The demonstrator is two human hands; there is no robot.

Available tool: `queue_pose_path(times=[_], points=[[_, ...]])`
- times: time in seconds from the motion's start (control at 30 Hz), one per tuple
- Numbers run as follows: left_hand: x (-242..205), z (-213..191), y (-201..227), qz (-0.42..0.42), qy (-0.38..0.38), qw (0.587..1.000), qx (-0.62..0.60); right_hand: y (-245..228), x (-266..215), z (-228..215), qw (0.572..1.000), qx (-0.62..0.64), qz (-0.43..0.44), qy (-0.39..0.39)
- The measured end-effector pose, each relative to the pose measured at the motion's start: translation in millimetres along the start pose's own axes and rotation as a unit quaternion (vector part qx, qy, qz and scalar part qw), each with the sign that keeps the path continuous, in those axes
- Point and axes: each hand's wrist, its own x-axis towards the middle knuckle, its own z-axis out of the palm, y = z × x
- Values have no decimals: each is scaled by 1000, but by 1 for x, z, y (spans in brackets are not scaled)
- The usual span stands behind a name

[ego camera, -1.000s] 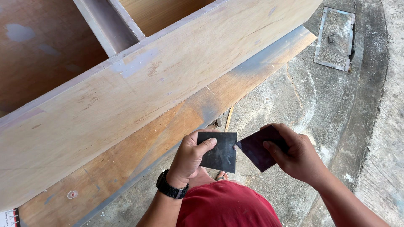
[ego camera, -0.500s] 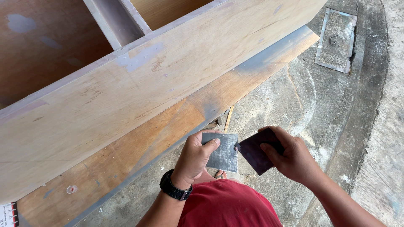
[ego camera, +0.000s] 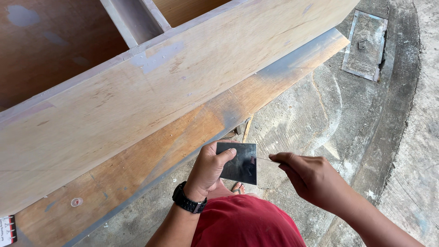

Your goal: The person sands a small piece of wood with sandpaper, applies a substance from a small tin using a screwdriver as a spreader, and then folds and manipulates two small sheets of sandpaper together.

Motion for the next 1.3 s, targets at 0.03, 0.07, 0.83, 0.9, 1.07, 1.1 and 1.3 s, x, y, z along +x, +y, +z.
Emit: queue_pose_path(times=[0.03,0.07,0.83,0.9,1.07,1.1,1.3], points=[[-1,-1,1,0,1,1000,-2,-3,1,-2,1000,0,-1,-2],[-2,-2,2,0,1,1000,0,-6,2,-4,999,-13,-42,-22],[-5,-14,3,-61,-19,992,-108,-5,1,-4,986,-76,-148,4],[-4,-13,0,-44,-19,995,-90,-5,0,-3,986,-76,-151,-9],[-7,-11,4,-59,-5,992,-114,-8,-1,-5,986,-72,-153,0],[-6,-11,4,-67,1,991,-116,-8,-1,-6,985,-74,-153,1],[-3,-10,1,-83,3,989,-122,-5,-1,-6,985,-73,-157,17]])
